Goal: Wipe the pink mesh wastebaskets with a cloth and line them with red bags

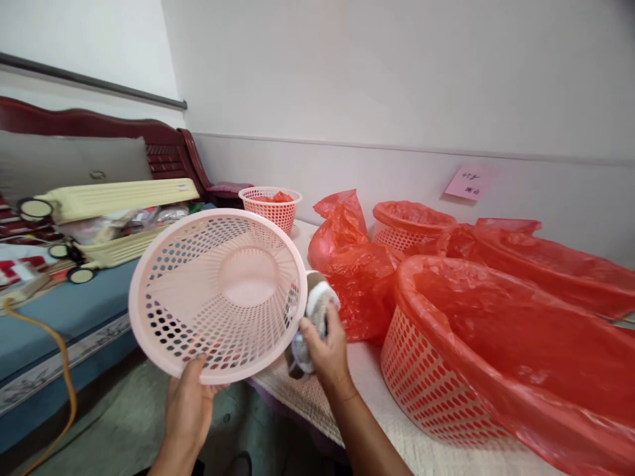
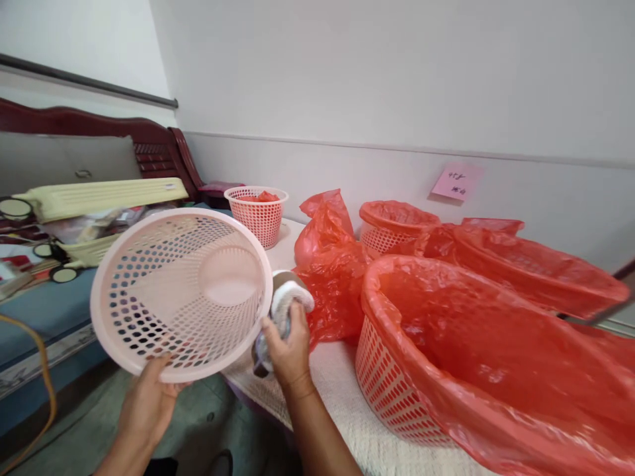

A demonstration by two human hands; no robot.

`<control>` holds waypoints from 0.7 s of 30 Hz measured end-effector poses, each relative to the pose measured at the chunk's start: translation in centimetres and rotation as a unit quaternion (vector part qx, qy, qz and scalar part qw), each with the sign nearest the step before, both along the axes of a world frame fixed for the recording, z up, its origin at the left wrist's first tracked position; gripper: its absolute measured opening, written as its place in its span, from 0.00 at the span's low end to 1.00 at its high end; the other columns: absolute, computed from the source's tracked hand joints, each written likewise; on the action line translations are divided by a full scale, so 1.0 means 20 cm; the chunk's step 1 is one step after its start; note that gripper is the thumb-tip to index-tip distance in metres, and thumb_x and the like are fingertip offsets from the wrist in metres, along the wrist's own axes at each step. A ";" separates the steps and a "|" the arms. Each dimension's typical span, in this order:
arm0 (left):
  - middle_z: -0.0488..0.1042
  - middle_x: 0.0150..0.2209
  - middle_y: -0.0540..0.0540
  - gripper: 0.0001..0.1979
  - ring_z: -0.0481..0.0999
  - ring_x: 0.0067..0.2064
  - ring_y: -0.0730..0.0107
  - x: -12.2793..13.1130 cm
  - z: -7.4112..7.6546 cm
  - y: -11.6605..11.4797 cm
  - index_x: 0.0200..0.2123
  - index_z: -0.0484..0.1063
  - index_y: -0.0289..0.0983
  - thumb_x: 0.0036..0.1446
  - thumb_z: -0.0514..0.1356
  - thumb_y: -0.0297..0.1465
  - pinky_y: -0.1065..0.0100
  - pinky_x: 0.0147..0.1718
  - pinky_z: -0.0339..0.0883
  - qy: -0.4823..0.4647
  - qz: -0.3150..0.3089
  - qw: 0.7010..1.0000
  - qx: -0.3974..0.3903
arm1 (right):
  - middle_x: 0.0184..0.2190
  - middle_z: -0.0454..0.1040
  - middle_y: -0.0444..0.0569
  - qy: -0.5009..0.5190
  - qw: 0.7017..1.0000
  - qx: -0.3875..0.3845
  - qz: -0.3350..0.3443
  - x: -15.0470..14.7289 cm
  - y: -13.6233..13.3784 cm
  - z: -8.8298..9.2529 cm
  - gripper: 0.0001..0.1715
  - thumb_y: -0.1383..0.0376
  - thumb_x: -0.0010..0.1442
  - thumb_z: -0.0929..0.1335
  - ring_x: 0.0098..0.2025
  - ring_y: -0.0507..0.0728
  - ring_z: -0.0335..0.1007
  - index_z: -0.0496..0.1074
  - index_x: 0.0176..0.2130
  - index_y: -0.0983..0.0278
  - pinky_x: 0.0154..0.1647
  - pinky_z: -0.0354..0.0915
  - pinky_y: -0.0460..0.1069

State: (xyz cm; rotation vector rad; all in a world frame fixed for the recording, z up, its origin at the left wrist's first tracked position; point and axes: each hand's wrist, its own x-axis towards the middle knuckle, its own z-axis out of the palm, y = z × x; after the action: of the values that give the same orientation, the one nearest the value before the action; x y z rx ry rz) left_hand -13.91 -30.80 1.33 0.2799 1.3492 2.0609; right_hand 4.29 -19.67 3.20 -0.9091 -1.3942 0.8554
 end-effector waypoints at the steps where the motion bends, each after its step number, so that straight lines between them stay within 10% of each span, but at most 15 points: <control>1: 0.80 0.37 0.48 0.25 0.81 0.38 0.60 0.01 -0.01 0.00 0.51 0.74 0.40 0.46 0.67 0.32 0.67 0.28 0.78 0.010 -0.013 1.000 -0.006 | 0.46 0.78 0.54 -0.030 1.000 0.004 0.007 -0.02 -0.01 -0.01 0.32 0.54 0.52 0.73 0.48 0.63 0.74 0.70 0.53 0.64 0.53 0.69 0.58; 6: 0.79 0.40 0.43 0.31 0.79 0.35 0.58 0.01 -0.05 -0.01 0.51 0.72 0.36 0.44 0.70 0.42 0.65 0.23 0.76 0.086 -0.083 0.990 -0.074 | 0.41 0.78 0.54 0.001 0.996 -0.051 -0.069 -0.06 0.00 -0.01 0.28 0.59 0.51 0.71 0.43 0.62 0.76 0.69 0.50 0.66 0.48 0.71 0.57; 10: 0.75 0.51 0.38 0.36 0.75 0.53 0.46 -0.01 -0.07 -0.06 0.58 0.69 0.36 0.49 0.66 0.49 0.45 0.52 0.72 0.198 0.005 0.977 -0.083 | 0.35 0.79 0.49 0.053 0.992 -0.050 -0.103 -0.04 0.02 0.03 0.21 0.60 0.51 0.70 0.37 0.59 0.76 0.71 0.45 0.66 0.42 0.72 0.53; 13: 0.64 0.61 0.33 0.43 0.66 0.62 0.40 -0.03 -0.07 -0.12 0.64 0.62 0.35 0.49 0.68 0.46 0.40 0.64 0.56 0.424 0.137 0.894 -0.046 | 0.34 0.78 0.47 0.084 0.989 -0.070 -0.102 -0.01 0.05 0.04 0.20 0.60 0.51 0.70 0.36 0.58 0.75 0.71 0.44 0.65 0.41 0.72 0.51; 16: 0.60 0.63 0.32 0.50 0.60 0.65 0.38 -0.03 -0.04 -0.18 0.68 0.54 0.34 0.47 0.70 0.43 0.42 0.66 0.52 0.566 0.143 0.811 -0.038 | 0.36 0.78 0.47 0.116 0.983 -0.103 -0.101 0.00 0.06 0.05 0.22 0.60 0.50 0.70 0.36 0.57 0.75 0.71 0.44 0.65 0.41 0.71 0.51; 21: 0.52 0.69 0.32 0.45 0.55 0.69 0.39 0.01 0.08 -0.25 0.70 0.49 0.38 0.55 0.66 0.40 0.42 0.67 0.51 0.596 0.135 0.786 -0.087 | 0.31 0.77 0.43 0.103 0.988 -0.062 -0.100 0.01 0.05 0.08 0.16 0.62 0.51 0.70 0.34 0.56 0.73 0.71 0.41 0.62 0.38 0.71 0.50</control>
State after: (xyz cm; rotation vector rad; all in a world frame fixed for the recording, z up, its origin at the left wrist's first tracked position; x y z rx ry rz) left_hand -13.72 -35.75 2.91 1.5812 2.3709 1.9253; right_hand 4.48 -18.64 4.70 -1.0064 -1.0633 0.8632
